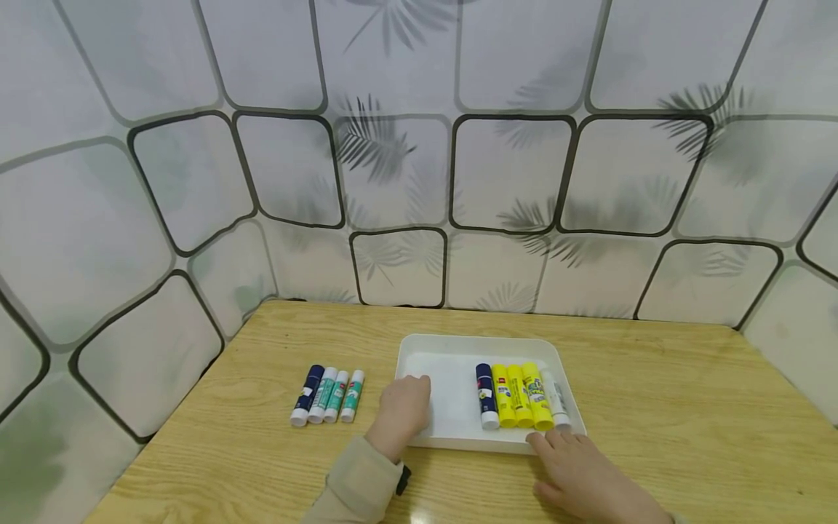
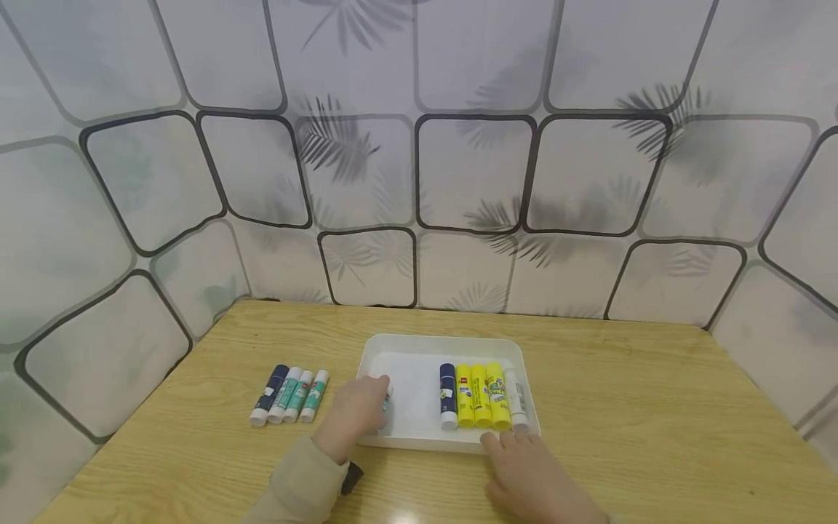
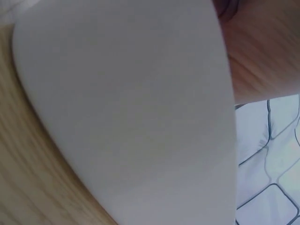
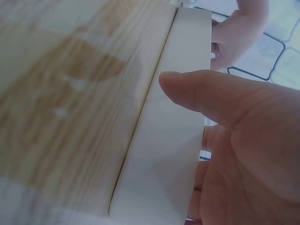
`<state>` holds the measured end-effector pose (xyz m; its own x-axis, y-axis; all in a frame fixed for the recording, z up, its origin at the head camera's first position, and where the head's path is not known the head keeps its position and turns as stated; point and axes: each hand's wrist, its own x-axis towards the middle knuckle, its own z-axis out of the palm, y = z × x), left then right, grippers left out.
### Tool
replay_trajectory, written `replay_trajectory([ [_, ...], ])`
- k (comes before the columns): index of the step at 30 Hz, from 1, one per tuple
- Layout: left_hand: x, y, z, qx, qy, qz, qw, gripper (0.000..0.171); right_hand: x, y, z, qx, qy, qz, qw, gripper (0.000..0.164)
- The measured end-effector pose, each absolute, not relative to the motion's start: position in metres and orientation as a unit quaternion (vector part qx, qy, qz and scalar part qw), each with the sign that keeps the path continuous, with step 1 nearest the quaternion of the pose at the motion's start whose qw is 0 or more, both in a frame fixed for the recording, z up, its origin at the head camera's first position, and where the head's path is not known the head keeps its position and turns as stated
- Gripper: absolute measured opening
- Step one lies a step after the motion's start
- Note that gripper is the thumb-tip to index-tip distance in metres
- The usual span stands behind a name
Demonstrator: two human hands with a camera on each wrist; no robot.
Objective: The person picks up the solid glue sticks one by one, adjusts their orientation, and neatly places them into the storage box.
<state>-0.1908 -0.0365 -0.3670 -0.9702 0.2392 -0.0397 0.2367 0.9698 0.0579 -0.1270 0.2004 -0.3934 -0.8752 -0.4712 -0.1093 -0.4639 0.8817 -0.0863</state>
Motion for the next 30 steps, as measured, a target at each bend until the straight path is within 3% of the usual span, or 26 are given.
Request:
replay_trajectory([
  [20,-0.2011,-0.0442,-0.3735,0.071,0.997,0.039,0.013,0.005,-0.1277,0.2008,-0.3937,-0.244,0.967,-0.026,0.066,0.045],
  [30,-0.1977,-0.0425,-0.371,0.095,0.995,0.02,0.032,0.008,-0.1271,0.2014,-0.3932,-0.243,0.967,-0.028,0.067,0.047],
])
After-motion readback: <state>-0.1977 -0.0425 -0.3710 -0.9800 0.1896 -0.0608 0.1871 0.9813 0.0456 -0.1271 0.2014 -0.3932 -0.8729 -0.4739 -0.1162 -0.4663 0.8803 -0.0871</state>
